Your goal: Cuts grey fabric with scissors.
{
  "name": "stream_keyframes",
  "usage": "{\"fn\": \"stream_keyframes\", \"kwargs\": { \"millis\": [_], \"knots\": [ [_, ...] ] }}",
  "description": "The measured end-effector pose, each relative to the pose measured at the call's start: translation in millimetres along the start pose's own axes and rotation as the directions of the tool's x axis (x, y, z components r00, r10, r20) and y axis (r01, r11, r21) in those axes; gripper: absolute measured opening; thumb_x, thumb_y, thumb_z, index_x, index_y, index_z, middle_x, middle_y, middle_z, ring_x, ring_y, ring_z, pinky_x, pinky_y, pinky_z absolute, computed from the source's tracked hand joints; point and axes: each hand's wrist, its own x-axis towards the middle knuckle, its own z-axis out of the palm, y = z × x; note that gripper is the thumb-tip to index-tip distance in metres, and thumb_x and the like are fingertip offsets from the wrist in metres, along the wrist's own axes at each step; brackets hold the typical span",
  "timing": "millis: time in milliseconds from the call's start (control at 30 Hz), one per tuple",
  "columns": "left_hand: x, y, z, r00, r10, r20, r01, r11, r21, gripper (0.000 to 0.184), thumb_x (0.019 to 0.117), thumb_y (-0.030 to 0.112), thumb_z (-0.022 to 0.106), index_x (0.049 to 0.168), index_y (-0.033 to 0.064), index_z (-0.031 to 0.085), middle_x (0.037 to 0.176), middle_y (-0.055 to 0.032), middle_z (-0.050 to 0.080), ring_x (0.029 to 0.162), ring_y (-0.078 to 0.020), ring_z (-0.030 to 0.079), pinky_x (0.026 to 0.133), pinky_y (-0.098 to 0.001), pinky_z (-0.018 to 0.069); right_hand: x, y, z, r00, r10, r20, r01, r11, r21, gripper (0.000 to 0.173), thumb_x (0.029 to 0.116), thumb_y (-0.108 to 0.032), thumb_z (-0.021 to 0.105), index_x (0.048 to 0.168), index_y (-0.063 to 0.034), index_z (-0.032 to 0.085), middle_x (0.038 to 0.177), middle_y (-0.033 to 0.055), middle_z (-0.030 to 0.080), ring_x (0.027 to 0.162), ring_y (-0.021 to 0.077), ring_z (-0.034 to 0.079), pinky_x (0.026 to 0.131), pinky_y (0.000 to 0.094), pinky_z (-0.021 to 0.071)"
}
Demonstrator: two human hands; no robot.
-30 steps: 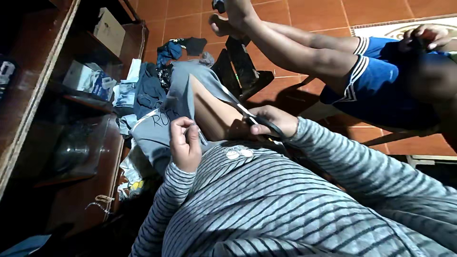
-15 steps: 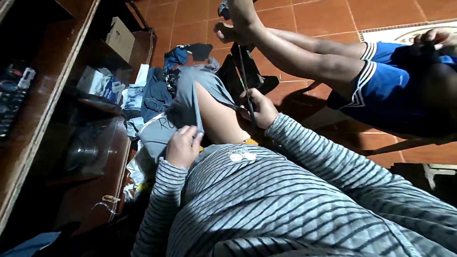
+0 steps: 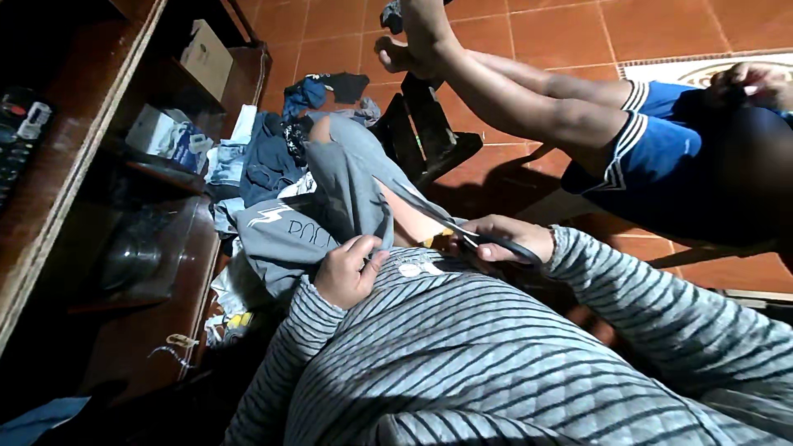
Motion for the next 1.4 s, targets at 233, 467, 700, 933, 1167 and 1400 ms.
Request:
{"fn": "stream_keyframes", "kwargs": {
  "millis": [233,467,700,933,1167,1400],
  "knots": [
    [-5,-2,1,0.988,0.121,-0.099,-0.125,0.992,-0.028,0.033,0.1059,0.024,0.051,0.094,-0.003,0.068,0.083,-0.0135,0.071,0.078,-0.0102,0.068,0.076,-0.0199,0.055,21,10,4,0.998,0.005,0.064,-0.017,0.981,0.193,0.055,0.0909,-0.068,0.061,0.101,-0.0145,0.065,0.071,-0.0087,0.064,0.057,0.0024,0.061,0.054,0.0182,0.0519],
    [-5,-3,2,0.99,0.126,-0.056,-0.129,0.99,-0.049,0.035,0.1062,0.027,0.051,0.094,-0.0013,0.069,0.083,-0.0124,0.072,0.078,-0.0116,0.069,0.076,-0.0229,0.0563,63,-6,6,0.999,-0.031,-0.035,0.035,0.992,0.123,0.063,0.0865,-0.072,0.063,0.1,-0.0098,0.065,0.066,-0.0056,0.063,0.055,0.0043,0.061,0.052,0.02,0.0524],
    [-7,-3,0,0.993,0.114,-0.014,-0.115,0.992,-0.06,0.034,0.1058,0.026,0.052,0.096,-0.0009,0.07,0.086,-0.0121,0.073,0.081,-0.0125,0.071,0.077,-0.0246,0.0572,88,-18,2,0.999,-0.025,-0.047,0.029,0.995,0.094,0.065,0.0859,-0.075,0.06,0.097,-0.0103,0.064,0.064,-0.0034,0.062,0.052,0.0059,0.06,0.049,0.0207,0.0515],
    [-6,-5,0,0.993,0.113,0.027,-0.11,0.99,-0.083,0.033,0.1051,0.025,0.053,0.096,-0.0008,0.07,0.084,-0.0124,0.073,0.078,-0.0135,0.07,0.075,-0.0262,0.0574,90,-22,6,0.996,0.003,-0.087,0.002,0.998,0.058,0.062,0.083,-0.074,0.065,0.089,-0.0126,0.063,0.059,-0.0055,0.059,0.048,0.0049,0.058,0.046,0.0211,0.0507],
    [-5,-4,0,0.989,0.129,0.066,-0.123,0.988,-0.096,0.032,0.1046,0.025,0.053,0.096,-0.0004,0.071,0.085,-0.0124,0.073,0.079,-0.0148,0.071,0.075,-0.0275,0.0577,106,-40,-3,0.996,0.015,-0.09,-0.014,1.0,0.009,0.057,0.0899,-0.066,0.057,0.089,-0.0098,0.063,0.06,-0.0033,0.06,0.049,0.0069,0.059,0.047,0.0238,0.0522],
    [-6,-5,-1,0.988,0.127,0.082,-0.119,0.988,-0.097,0.032,0.1046,0.026,0.053,0.095,0.0002,0.071,0.085,-0.0123,0.073,0.079,-0.0146,0.071,0.075,-0.027,0.0572,113,-46,-10,0.997,0.036,-0.069,-0.038,0.999,-0.031,0.053,0.091,-0.062,0.061,0.088,-0.0088,0.062,0.055,-0.004,0.056,0.045,0.0055,0.055,0.044,0.0219,0.0481]
  ]
}}
